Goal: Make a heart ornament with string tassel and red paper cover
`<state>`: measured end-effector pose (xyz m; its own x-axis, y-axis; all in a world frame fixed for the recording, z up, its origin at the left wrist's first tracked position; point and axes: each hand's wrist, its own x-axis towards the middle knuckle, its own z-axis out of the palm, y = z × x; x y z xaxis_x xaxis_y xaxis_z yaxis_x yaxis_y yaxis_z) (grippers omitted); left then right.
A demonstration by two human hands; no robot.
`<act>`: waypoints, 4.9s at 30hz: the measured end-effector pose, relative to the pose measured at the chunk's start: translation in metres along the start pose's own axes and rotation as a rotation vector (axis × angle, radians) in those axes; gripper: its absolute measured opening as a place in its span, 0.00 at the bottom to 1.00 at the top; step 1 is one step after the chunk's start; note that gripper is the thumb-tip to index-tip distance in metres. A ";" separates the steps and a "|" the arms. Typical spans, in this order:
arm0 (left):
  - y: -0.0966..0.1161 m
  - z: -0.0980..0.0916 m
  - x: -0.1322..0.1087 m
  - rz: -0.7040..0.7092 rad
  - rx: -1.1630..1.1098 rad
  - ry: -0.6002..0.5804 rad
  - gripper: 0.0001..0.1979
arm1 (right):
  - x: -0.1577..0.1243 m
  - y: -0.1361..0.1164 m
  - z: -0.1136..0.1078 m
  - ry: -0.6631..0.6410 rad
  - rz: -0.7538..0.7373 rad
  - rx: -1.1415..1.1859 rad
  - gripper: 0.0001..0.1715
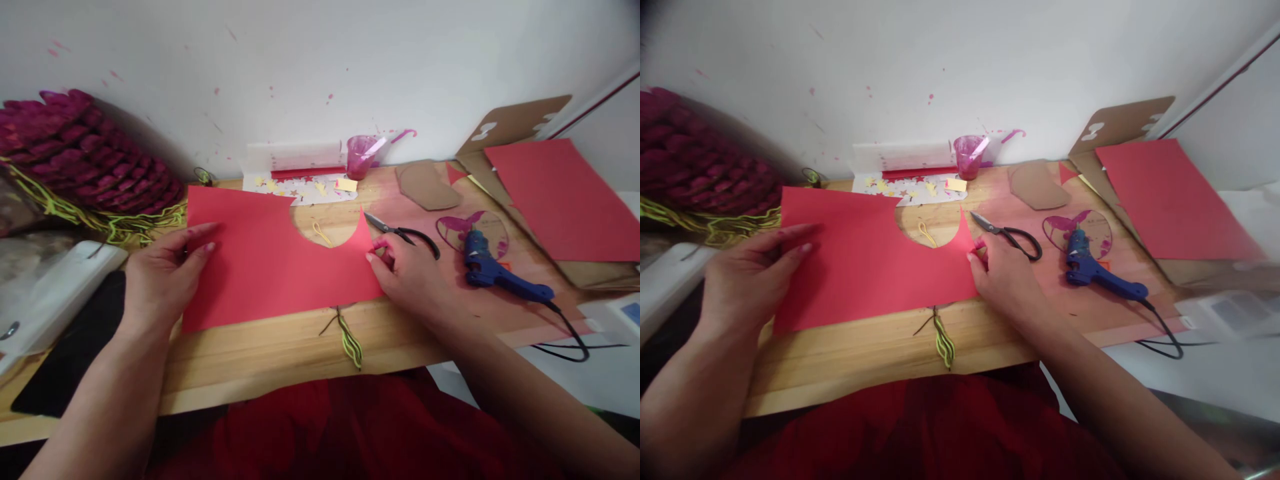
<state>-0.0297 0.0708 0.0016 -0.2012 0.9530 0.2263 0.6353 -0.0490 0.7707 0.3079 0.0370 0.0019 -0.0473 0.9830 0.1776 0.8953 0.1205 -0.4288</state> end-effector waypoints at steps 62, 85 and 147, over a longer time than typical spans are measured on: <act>0.070 0.070 0.046 0.559 0.382 -0.841 0.11 | -0.009 0.001 0.004 -0.049 0.028 0.386 0.05; 0.084 0.086 0.062 0.537 0.461 -0.908 0.05 | -0.004 0.002 -0.005 -0.123 0.199 0.314 0.08; 0.080 0.088 0.065 0.602 0.417 -0.940 0.08 | 0.004 0.001 -0.002 -0.106 0.196 0.033 0.12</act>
<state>0.0741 0.1549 0.0257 0.7272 0.6641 -0.1735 0.6687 -0.6285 0.3973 0.3092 0.0410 0.0040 0.0780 0.9969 -0.0051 0.8769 -0.0711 -0.4753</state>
